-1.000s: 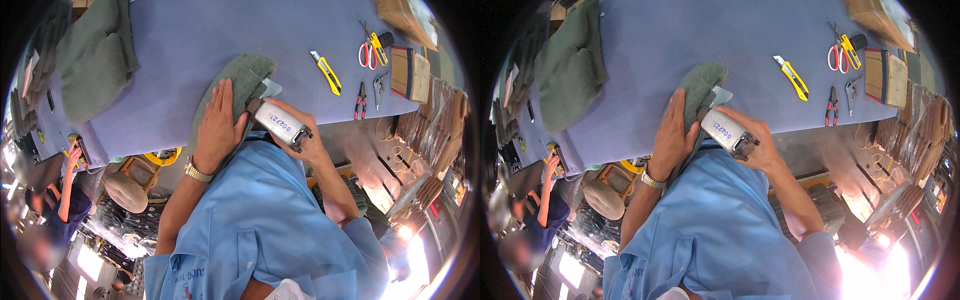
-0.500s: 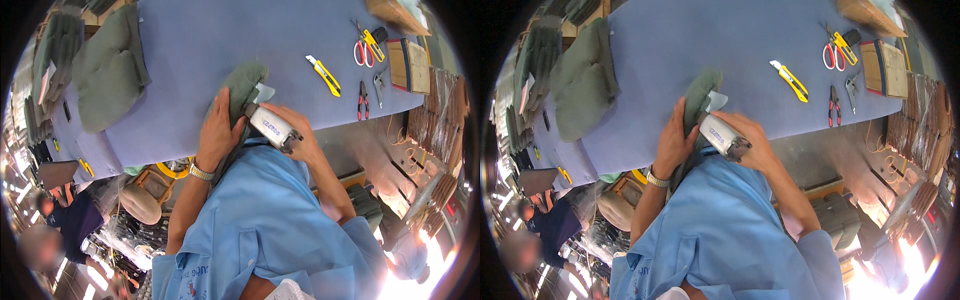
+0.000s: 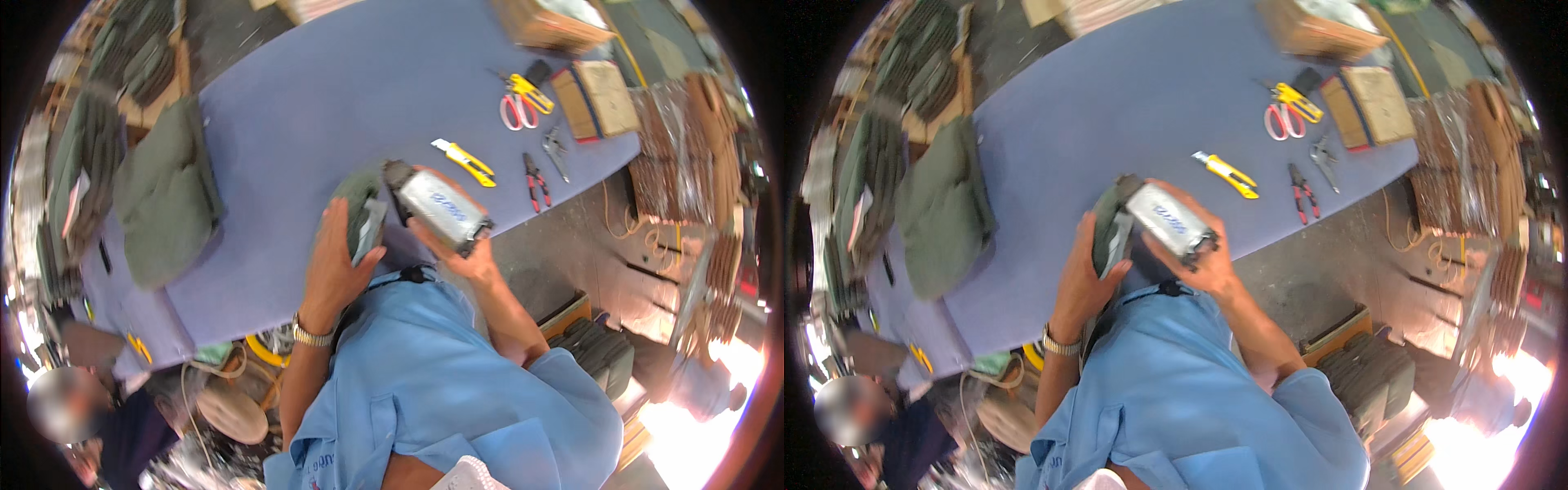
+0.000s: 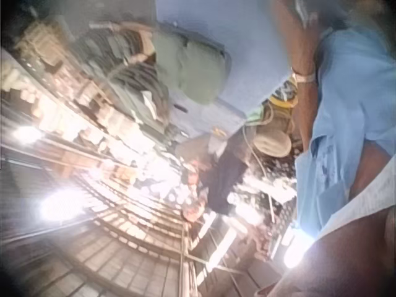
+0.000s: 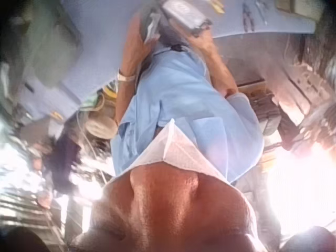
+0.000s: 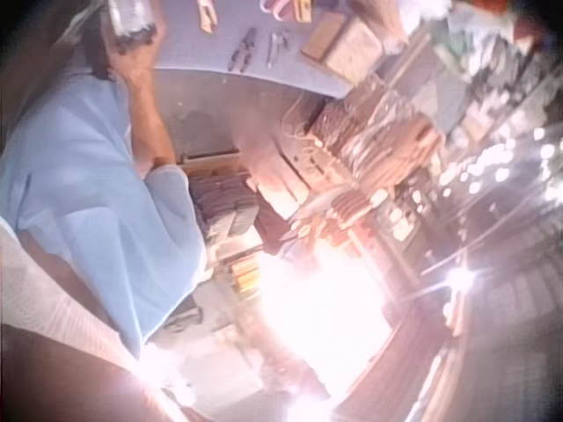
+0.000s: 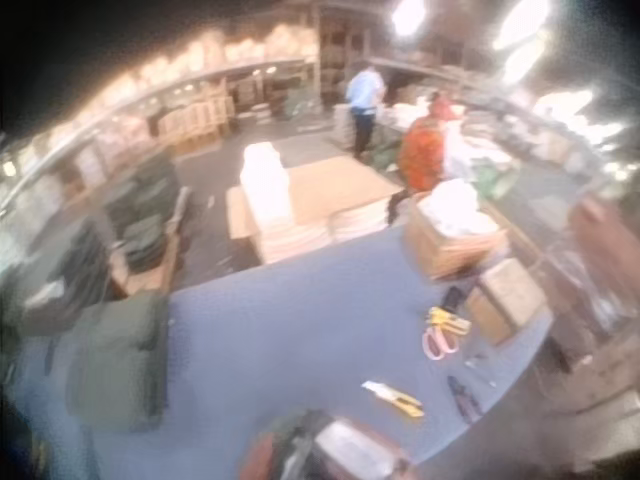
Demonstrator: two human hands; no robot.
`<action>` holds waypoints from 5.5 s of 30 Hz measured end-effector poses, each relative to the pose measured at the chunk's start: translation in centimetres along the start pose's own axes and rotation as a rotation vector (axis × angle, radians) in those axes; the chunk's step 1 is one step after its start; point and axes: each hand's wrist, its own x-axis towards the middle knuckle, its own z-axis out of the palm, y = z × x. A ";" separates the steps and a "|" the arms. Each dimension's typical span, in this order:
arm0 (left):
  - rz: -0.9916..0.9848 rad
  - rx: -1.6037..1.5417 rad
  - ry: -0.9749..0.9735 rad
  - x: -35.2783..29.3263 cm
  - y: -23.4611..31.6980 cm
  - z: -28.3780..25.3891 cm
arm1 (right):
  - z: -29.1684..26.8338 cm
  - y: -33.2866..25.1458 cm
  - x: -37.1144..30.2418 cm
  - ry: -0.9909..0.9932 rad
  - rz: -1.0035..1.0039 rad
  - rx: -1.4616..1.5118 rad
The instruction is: The person staples fabric onto cushion foam using a pneumatic staple gun, then trims excess fabric with a utility knife. They repeat this process on multiple cushions, stacking finished units on the table.
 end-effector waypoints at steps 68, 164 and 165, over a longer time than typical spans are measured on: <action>0.618 -0.314 -1.114 1.2 22.3 32.4 | -21.8 -3.7 -38.0 1.289 -0.096 0.170; 0.010 -0.368 -0.356 42.4 31.9 37.6 | -41.9 37.1 -32.7 0.954 1.182 -0.208; 0.045 -0.398 -0.312 42.7 31.1 38.1 | -42.0 37.7 -32.4 0.960 1.164 -0.211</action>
